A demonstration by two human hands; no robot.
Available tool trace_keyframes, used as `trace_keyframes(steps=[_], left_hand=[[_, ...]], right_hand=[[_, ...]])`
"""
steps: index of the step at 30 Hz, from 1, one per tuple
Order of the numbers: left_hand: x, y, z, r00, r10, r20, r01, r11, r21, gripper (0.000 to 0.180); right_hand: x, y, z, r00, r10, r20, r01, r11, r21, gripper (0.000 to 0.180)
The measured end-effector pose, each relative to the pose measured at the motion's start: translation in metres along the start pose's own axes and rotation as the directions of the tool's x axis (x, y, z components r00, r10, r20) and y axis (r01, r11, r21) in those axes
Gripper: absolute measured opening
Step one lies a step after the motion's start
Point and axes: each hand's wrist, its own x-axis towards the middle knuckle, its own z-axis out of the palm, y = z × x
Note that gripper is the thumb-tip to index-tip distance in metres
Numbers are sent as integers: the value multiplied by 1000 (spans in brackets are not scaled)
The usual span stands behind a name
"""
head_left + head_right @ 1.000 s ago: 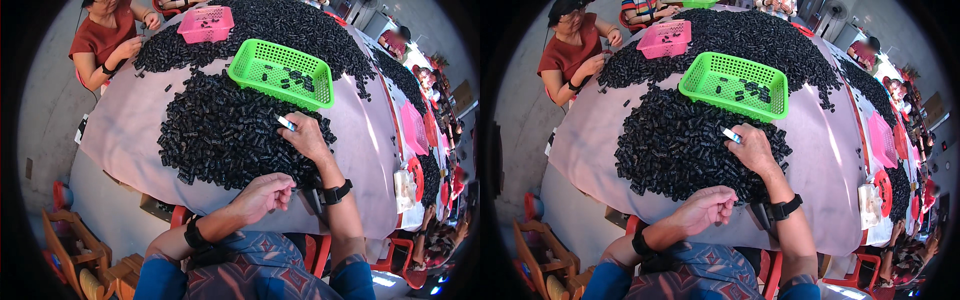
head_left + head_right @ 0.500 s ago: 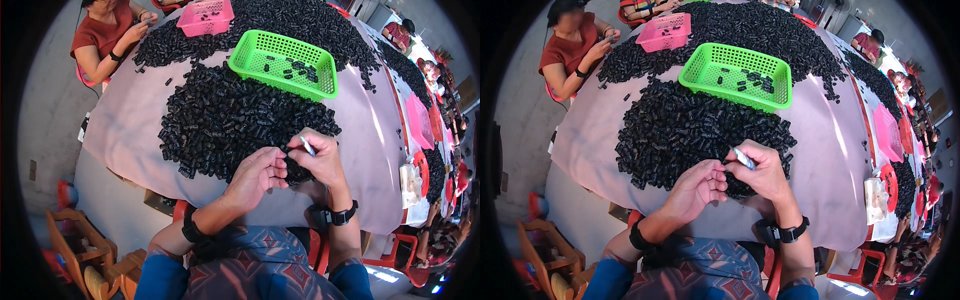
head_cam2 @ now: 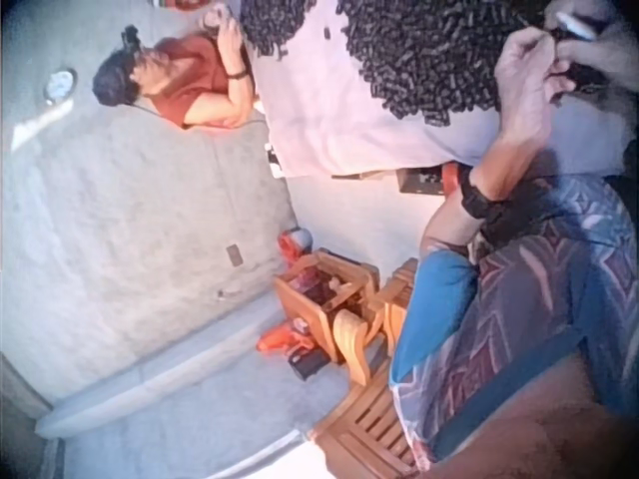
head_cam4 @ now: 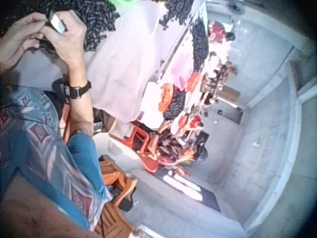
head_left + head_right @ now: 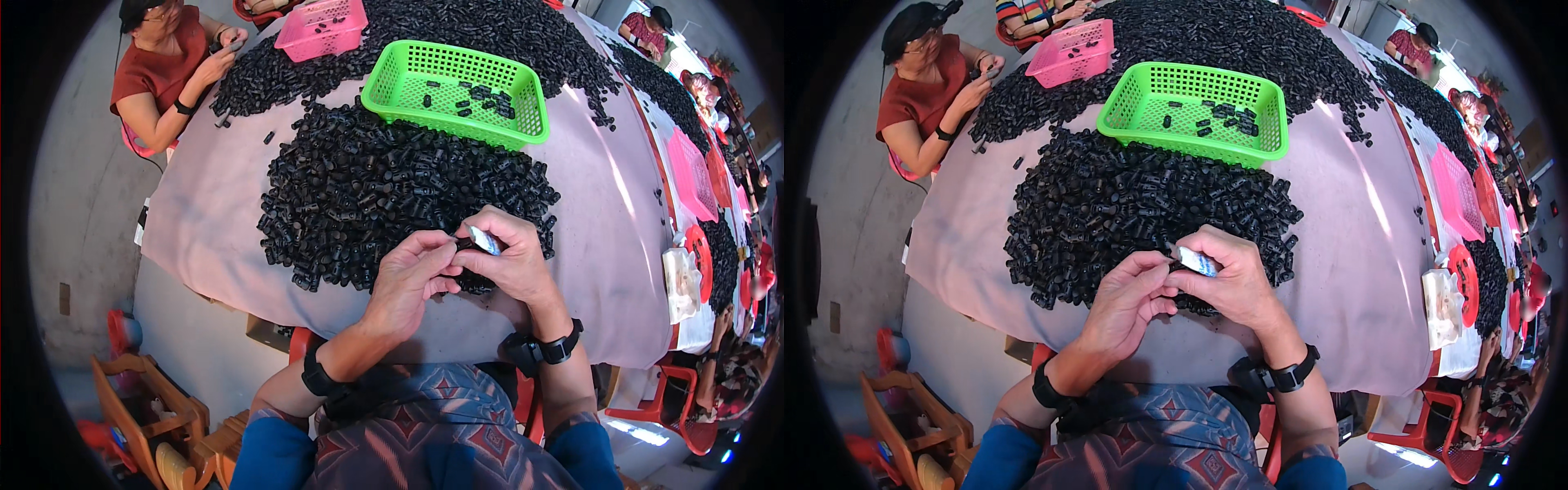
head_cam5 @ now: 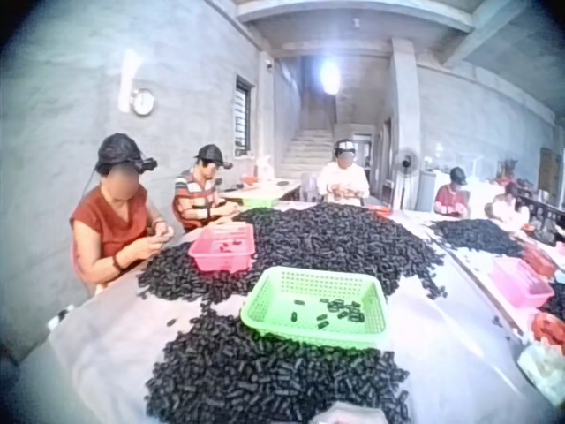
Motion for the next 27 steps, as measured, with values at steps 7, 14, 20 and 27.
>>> trace_keyframes(steps=[7,14,20,27], left_hand=[[-2,-1,1,999,38,-32,-39,999,-15,12],[-2,-1,1,1000,21,-6,-21,999,-47,11],[-1,-3,-1,1000,21,12,-21,998,-54,13],[-1,-2,1,1000,2,-22,-3,999,-45,12]], right_hand=[[-2,-1,2,998,60,12,-60,998,12,20],[-4,2,1,996,86,26,-87,993,78,18],[-4,2,-1,984,164,67,-174,970,170,15],[-2,5,4,984,174,51,-181,943,279,12]])
